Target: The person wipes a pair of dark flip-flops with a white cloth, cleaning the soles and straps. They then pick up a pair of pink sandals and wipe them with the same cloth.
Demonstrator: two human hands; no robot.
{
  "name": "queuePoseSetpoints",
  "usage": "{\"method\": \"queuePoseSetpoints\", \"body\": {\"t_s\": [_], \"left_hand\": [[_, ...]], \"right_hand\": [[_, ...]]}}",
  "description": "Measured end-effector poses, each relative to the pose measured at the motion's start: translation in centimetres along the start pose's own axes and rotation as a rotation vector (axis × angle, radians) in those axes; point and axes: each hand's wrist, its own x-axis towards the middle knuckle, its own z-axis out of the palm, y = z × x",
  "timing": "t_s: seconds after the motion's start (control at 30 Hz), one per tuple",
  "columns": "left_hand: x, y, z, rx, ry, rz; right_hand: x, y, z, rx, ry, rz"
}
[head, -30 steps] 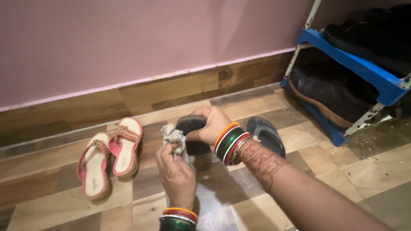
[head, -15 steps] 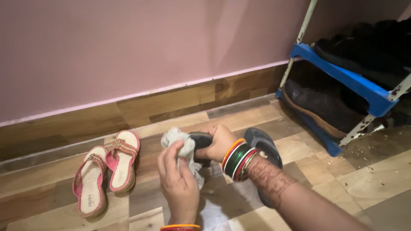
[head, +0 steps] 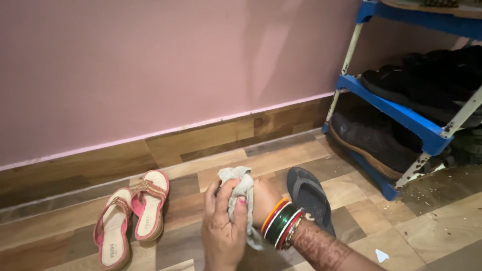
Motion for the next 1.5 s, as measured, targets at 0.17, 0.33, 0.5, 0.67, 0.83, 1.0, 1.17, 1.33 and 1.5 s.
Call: {"method": "queuePoseSetpoints", "body": {"t_s": [0.17,0.33,0.5,0.67,0.83,1.0,1.17,1.33,1.5], "left_hand": [[-1.8,-2.7,1.6,0.071,0.004,-0.245],[-1.2,-8.7,0.7,-0.723,0.331,-0.829],[-2.8,-5.7,2.0,-0.261,0.326,-0.314],[-9.0,-7.6,7.1,0.078,0.068,-0.115],[-14.2,-17.8,5.6,0.448,-0.087,-0.808],[-10.4,-9.0,8.8,0.099,0.077,-0.219],[-8.9,-8.2,6.6,0.096,0.022,-0.083],[-8.2,-15.0,3.4,-0.154,0.022,-0.882],[-6.2,-14.8,2.1,-0.046,-0.247,-0.456]], "right_hand": [[-1.0,0.1,0.1,-0.065,-0.086,0.125],[-1.7,0.6,1.3,0.285,-0.006,0.211],[-1.5,3.2,0.5,0.796,0.378,0.439],[-3.3,7.6,2.6,0.574,0.589,0.648],[-5.4,12.0,1.7,0.748,0.655,0.641],[-4.5,11.7,2.4,0.880,0.576,0.624],[-3.9,10.6,2.4,0.945,0.498,0.556],[-4.7,8.0,-0.5,1.042,0.400,0.643],[-3.7,7.8,-1.7,0.982,0.230,0.270]]}}
